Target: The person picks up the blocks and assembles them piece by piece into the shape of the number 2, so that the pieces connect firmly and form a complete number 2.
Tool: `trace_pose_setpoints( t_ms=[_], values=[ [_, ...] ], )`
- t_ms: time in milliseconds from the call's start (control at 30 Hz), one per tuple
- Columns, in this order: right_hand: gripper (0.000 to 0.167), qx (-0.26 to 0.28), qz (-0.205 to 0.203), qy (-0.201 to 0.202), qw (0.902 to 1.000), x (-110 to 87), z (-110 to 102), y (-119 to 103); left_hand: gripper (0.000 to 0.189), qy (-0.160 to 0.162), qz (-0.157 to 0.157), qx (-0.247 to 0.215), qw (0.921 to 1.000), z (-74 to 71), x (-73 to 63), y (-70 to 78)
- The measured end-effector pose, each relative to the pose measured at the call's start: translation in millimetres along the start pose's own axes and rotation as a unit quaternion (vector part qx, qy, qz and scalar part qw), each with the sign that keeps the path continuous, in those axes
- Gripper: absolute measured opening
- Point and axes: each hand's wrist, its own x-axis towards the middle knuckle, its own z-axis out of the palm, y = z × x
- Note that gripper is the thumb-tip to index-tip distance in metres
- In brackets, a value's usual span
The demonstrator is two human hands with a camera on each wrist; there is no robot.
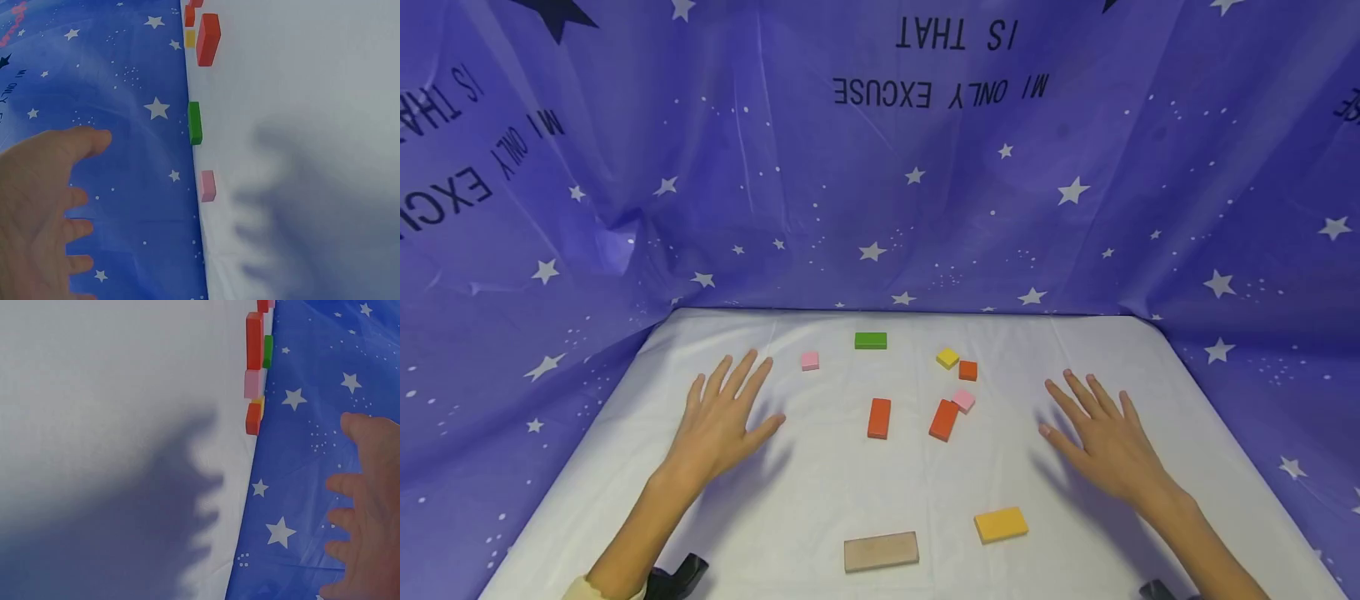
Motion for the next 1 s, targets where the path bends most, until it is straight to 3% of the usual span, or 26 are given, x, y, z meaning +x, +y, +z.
trace_pose_setpoints(
  t_ms=[300,467,767,1000],
  values=[
    [0.061,0.053,-0.002,-0.011,0.9985,-3.8,2.6,-1.0,0.061,0.009,0.009,-0.117,0.9931,8.9,-3.2,5.8],
    [0.053,0.097,0.012,-0.011,0.9951,-5.2,4.2,-1.0,0.056,0.014,0.013,-0.158,0.9873,13.4,-4.4,11.0],
    [0.034,0.167,-0.004,0.009,0.9860,-6.3,8.1,-3.5,0.049,-0.012,-0.013,-0.216,0.9763,20.5,-10.9,23.4],
    [0.032,0.212,0.018,-0.006,0.9771,-9.7,12.2,-10.0,0.048,-0.009,0.010,-0.267,0.9637,21.9,-19.2,36.0]
  ],
)
